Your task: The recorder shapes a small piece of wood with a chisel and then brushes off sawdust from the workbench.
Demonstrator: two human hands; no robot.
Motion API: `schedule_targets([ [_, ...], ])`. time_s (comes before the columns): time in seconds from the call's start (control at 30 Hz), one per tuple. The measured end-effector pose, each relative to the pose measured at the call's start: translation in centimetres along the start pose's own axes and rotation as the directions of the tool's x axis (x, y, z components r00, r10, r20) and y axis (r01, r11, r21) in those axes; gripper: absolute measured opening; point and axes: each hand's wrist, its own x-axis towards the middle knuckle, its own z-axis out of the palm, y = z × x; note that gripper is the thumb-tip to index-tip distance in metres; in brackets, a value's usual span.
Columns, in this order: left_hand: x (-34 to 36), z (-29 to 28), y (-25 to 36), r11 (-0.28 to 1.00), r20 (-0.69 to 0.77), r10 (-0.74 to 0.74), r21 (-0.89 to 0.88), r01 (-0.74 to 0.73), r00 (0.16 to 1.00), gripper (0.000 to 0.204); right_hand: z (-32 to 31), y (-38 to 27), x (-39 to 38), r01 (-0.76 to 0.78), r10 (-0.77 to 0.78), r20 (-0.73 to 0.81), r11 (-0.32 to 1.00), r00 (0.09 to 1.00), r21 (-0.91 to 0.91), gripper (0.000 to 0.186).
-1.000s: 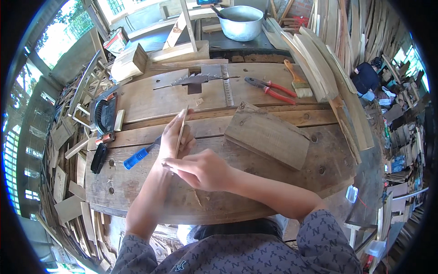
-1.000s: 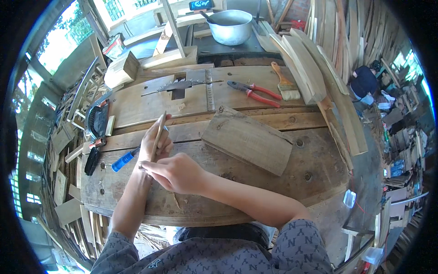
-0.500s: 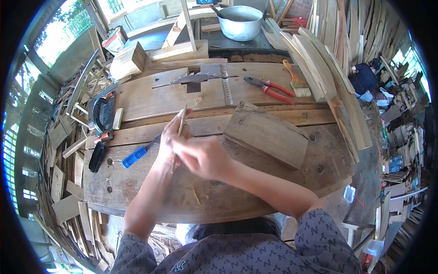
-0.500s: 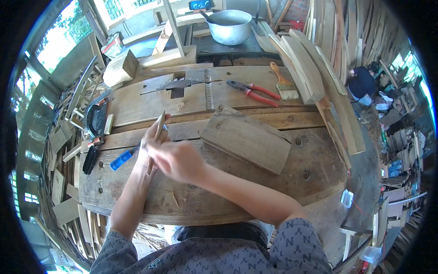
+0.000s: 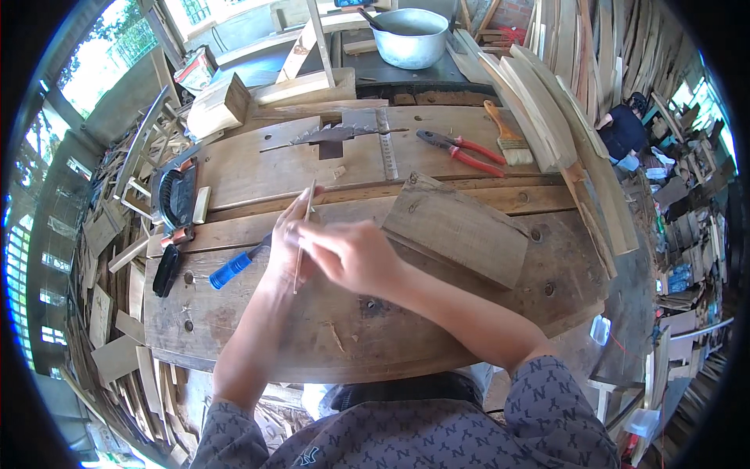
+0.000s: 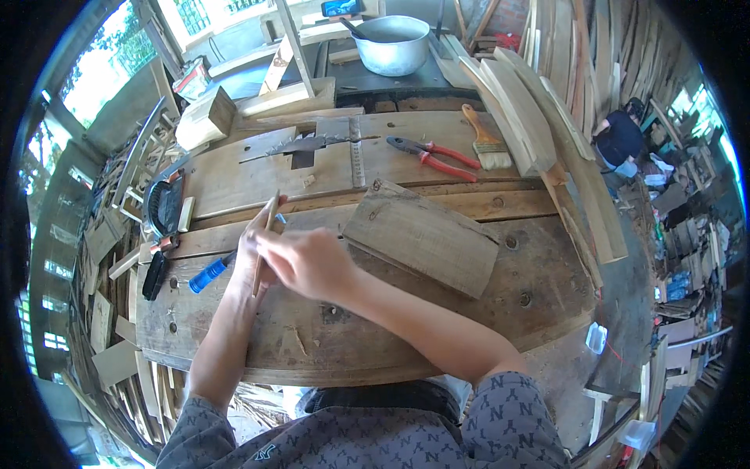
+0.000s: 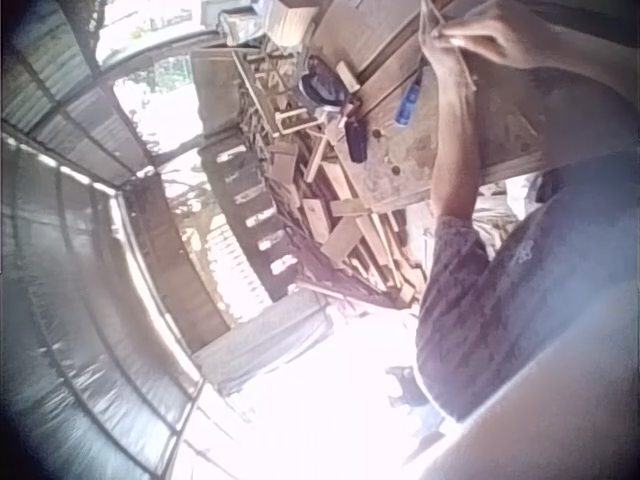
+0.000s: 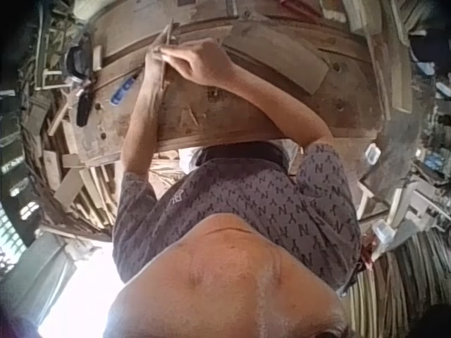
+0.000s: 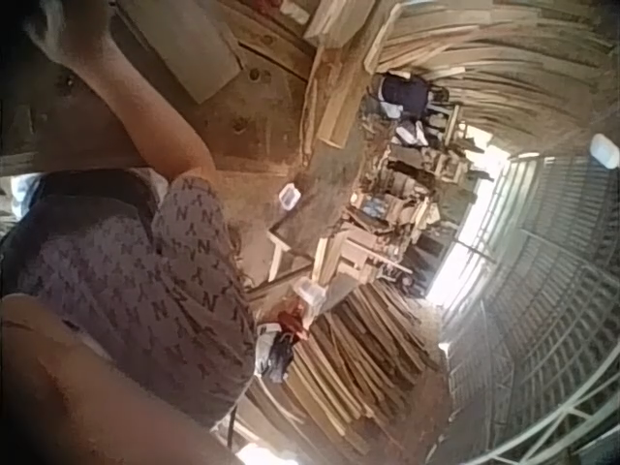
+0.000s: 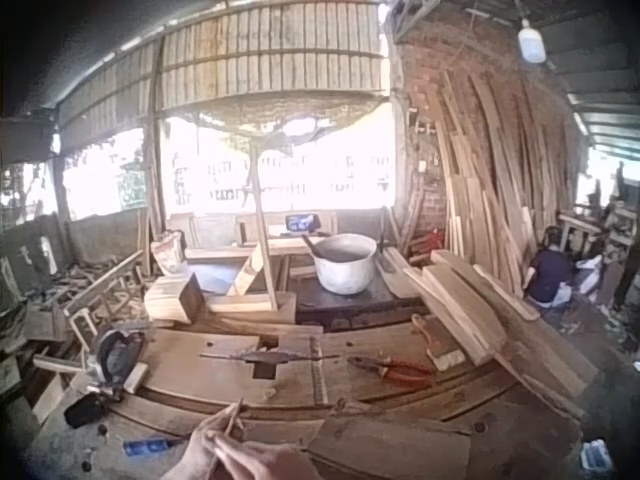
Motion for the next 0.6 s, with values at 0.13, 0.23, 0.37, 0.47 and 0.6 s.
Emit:
schedule_targets([
  [0.13,0.1,-0.7,0.1,0.999,0.084,-0.010,0.033,0.007,0.996,0.033,0.7,-1.3,-0.5,0.001,-0.001,-0.011,1.000,1.000,0.007,0.028],
  [0.23,-0.2,-0.4,0.6,0.998,0.062,-0.053,-0.013,0.054,0.997,0.035,1.0,-2.2,-0.8,0.175,-0.177,-0.045,0.984,0.983,-0.029,0.030],
  [0.37,-0.2,0.1,0.4,0.999,-0.043,-0.003,0.038,0.005,0.999,0.034,0.4,-0.5,0.0,0.019,-0.020,-0.065,1.000,0.998,-0.012,0.029],
  [0.47,0.8,-1.4,0.1,0.998,0.095,-0.047,-0.026,0.050,0.994,0.034,1.1,-2.0,-0.8,0.055,-0.053,-0.054,0.998,0.997,0.039,0.028],
  [0.6,0.5,-1.3,-0.4,0.999,0.096,0.040,0.022,-0.042,0.995,0.035,0.6,-1.0,-0.2,-0.022,0.022,-0.003,0.999,1.000,0.049,0.028],
])
